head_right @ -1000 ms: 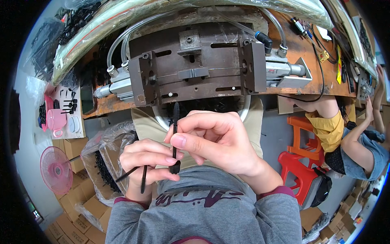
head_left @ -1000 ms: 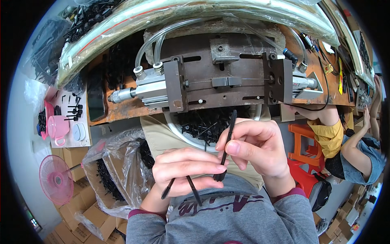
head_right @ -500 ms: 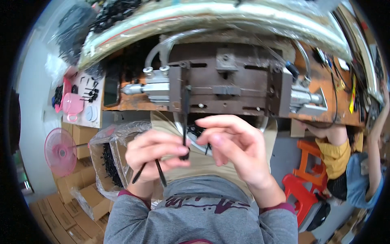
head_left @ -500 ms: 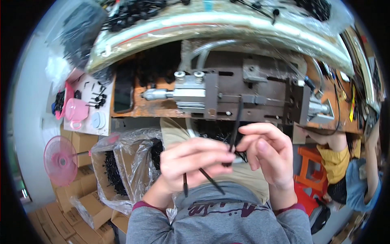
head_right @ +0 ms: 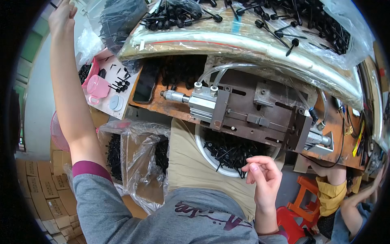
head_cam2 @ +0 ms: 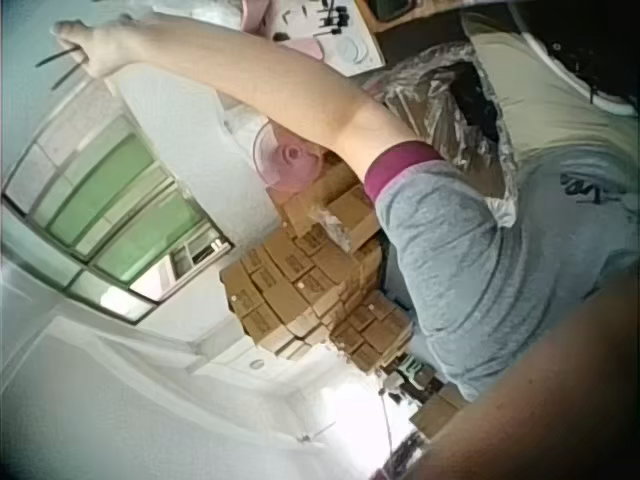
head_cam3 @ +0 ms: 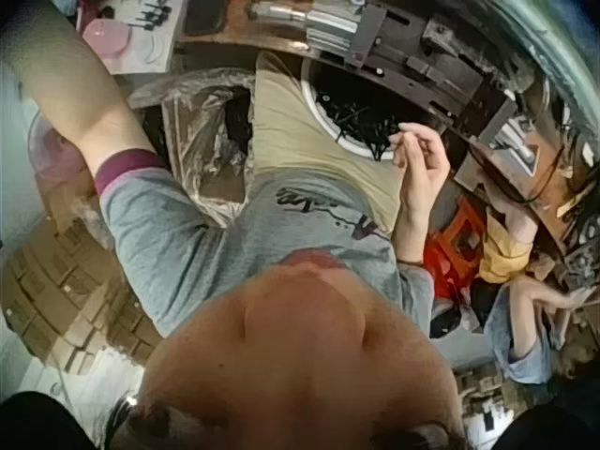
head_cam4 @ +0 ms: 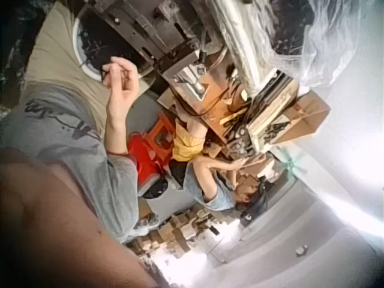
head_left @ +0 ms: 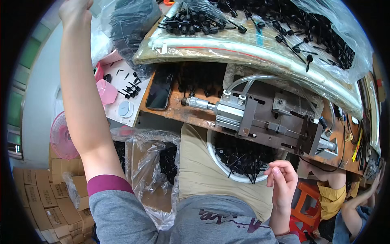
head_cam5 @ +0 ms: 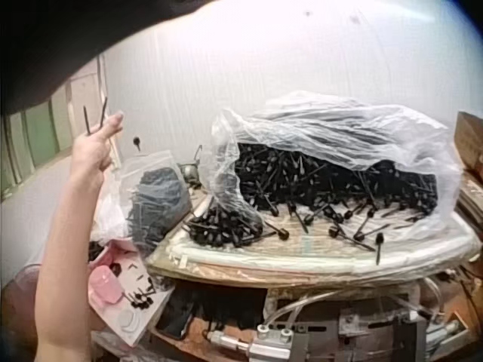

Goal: Assembling small black plastic components using a manual press jig.

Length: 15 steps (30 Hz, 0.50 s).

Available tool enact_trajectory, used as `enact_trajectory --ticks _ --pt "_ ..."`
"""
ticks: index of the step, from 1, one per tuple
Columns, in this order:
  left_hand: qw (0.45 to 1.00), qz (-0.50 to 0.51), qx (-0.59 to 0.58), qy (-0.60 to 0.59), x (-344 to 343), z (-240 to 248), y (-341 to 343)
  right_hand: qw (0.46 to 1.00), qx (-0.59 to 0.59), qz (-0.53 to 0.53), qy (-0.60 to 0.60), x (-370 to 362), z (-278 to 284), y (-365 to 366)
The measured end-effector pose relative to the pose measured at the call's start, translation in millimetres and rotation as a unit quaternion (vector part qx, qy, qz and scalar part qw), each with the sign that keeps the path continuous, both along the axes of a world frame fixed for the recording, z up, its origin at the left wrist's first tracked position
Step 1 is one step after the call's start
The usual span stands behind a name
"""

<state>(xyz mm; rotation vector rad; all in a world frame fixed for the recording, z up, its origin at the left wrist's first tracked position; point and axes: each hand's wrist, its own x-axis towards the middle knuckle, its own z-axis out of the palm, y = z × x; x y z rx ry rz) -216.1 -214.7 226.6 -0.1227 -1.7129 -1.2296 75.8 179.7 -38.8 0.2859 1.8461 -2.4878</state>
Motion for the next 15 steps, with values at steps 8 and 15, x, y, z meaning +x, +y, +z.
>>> enact_trajectory --ticks 8,15 --pt "0.878 -0.341 0.046 -0.334 121 -124 142 0.998 0.042 -0.018 0.04 -9 6 3" --pt "0.597 -0.591 0.074 -0.538 210 -199 192 0.995 -0.019 0.002 0.094 -36 37 -13"
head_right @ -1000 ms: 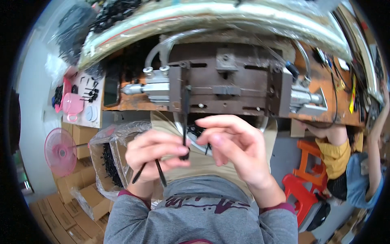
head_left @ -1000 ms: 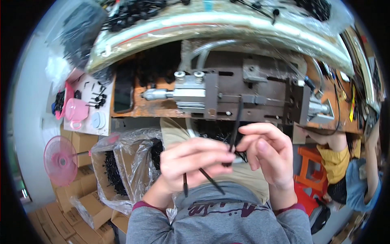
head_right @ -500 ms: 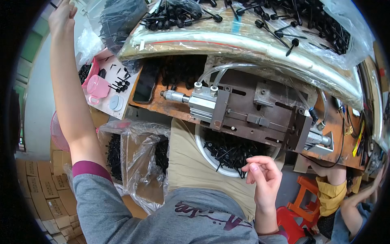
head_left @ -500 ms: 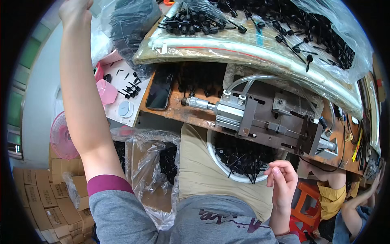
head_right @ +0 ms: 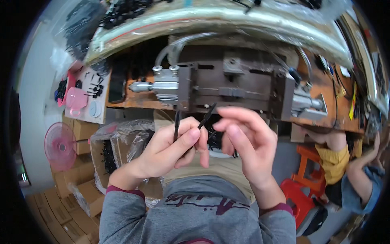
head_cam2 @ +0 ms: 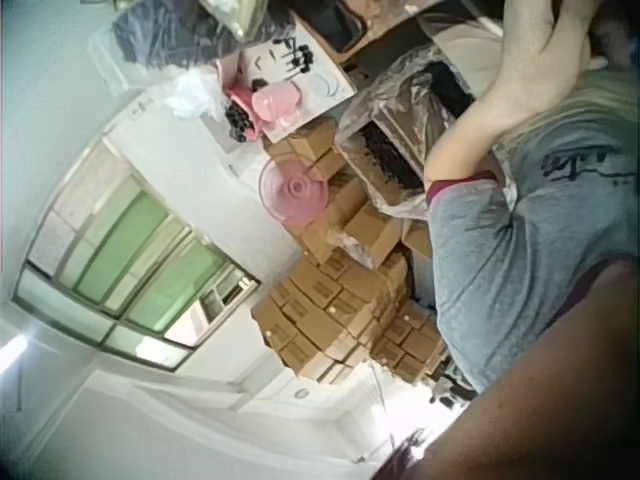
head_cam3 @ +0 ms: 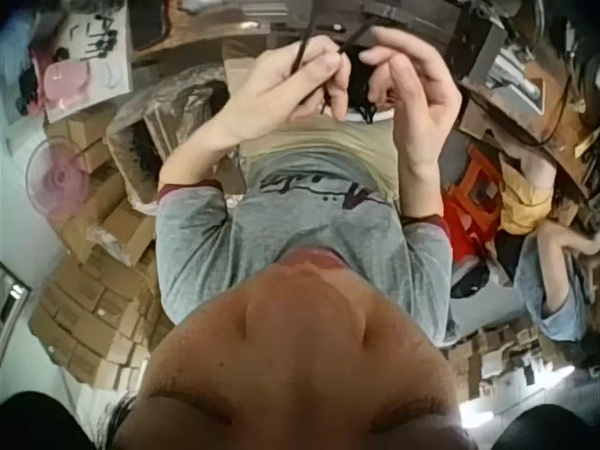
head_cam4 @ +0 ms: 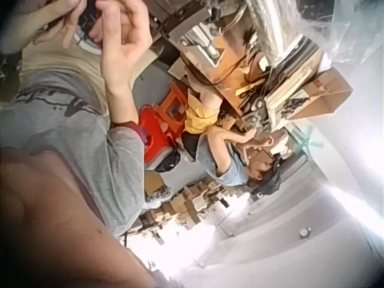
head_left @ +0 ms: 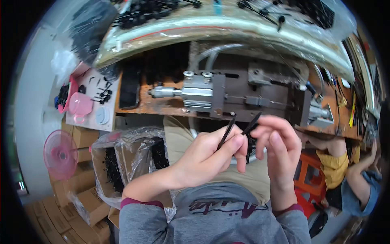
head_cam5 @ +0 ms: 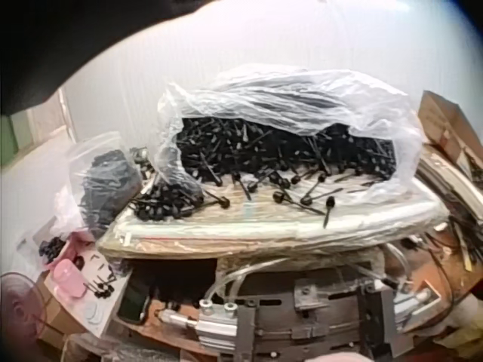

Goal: Assembling small black plastic components using a manual press jig.

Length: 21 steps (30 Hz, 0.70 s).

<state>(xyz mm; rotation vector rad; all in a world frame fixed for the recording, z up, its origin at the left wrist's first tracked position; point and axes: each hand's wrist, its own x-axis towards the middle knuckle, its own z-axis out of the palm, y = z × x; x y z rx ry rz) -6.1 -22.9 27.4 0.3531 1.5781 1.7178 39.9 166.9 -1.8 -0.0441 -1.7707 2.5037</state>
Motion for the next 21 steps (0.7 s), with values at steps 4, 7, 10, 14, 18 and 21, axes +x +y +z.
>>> enact_trajectory --ticks 4,7,10,14,18,21 --pt "0.999 -0.019 0.025 -0.04 13 -19 7 0.999 -0.032 0.03 -0.019 -8 0 5" --pt "1.0 -0.021 -0.007 -0.012 18 -19 11 0.998 -0.013 0.028 -0.049 -8 -3 6" --pt "0.988 0.091 0.01 0.123 27 -32 15 0.999 -0.016 0.006 -0.048 -7 -5 8" --pt "0.954 0.089 -0.053 0.281 28 -18 -1 0.998 -0.036 -0.03 -0.032 -9 -10 13" --pt "0.898 0.094 -0.018 0.429 29 -31 3 0.998 -0.049 -0.015 -0.028 -5 -7 15" --pt "0.877 0.087 -0.02 0.471 29 -29 4 0.998 -0.057 0.005 -0.018 -3 -8 16"
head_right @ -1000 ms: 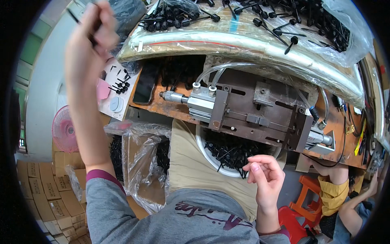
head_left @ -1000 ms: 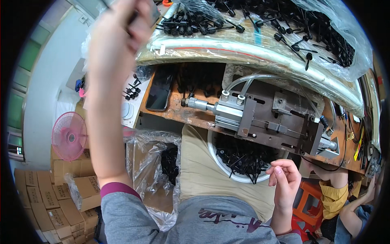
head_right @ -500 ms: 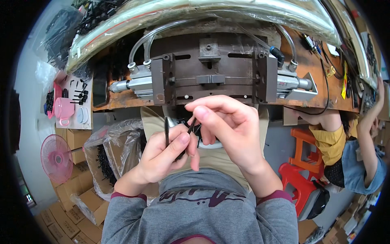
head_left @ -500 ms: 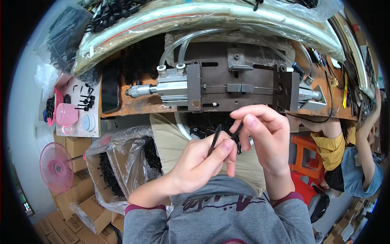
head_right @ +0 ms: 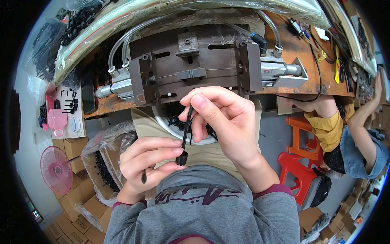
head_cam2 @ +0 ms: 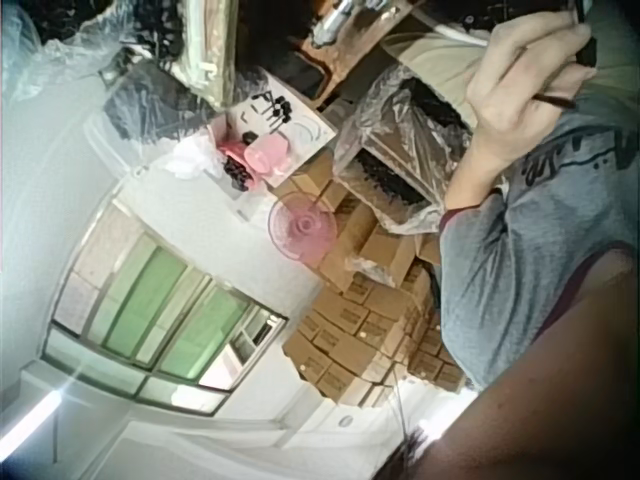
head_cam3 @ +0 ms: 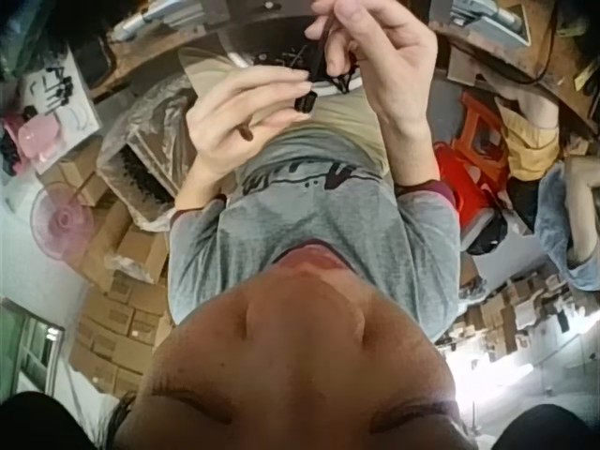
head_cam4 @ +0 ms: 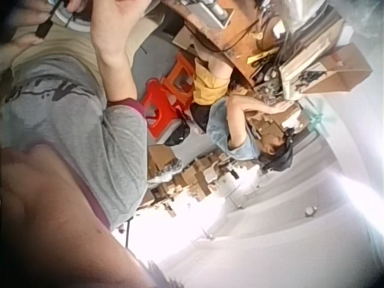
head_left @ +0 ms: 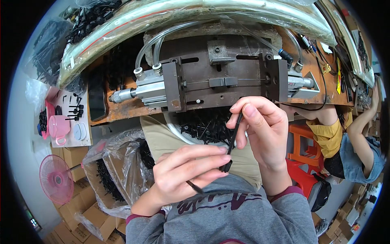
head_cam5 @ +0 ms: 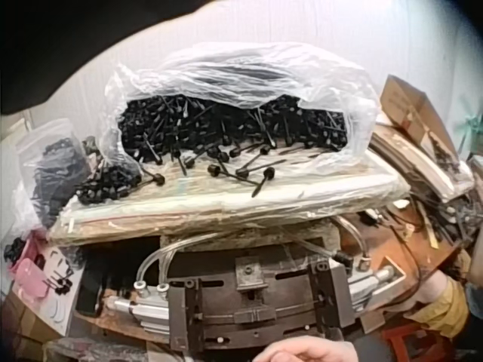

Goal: Assembling small black plastic components using a manual press jig.

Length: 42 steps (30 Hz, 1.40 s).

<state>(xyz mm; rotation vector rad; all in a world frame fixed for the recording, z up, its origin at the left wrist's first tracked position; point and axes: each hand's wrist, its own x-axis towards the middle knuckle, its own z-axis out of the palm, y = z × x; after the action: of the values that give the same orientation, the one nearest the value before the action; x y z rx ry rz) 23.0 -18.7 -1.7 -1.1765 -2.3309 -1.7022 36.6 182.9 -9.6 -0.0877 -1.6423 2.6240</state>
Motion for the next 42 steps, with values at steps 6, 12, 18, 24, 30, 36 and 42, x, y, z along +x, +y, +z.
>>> enact_trajectory --ticks 6,12,18,24,30,36,42 --pt "0.998 0.017 -0.033 0.054 4 0 3 0.999 -0.038 0.021 0.0 2 3 -1" --pt "0.993 0.031 -0.051 0.103 4 -1 3 0.998 -0.017 0.047 -0.025 1 6 -2" --pt "0.994 0.043 -0.036 0.096 4 0 4 0.998 -0.024 0.044 -0.025 -1 6 -4" --pt "0.999 0.015 -0.014 0.037 2 2 0 0.996 -0.069 0.053 -0.026 -1 5 -4" --pt "0.999 0.007 -0.032 0.044 2 3 0 0.999 -0.014 0.037 -0.032 0 7 -6" --pt "0.997 -0.007 0.046 0.062 1 -2 9 0.995 0.025 -0.082 0.046 5 17 -16" --pt "0.975 -0.21 0.061 0.025 25 0 -9 0.942 -0.197 -0.18 0.203 -43 1 83"
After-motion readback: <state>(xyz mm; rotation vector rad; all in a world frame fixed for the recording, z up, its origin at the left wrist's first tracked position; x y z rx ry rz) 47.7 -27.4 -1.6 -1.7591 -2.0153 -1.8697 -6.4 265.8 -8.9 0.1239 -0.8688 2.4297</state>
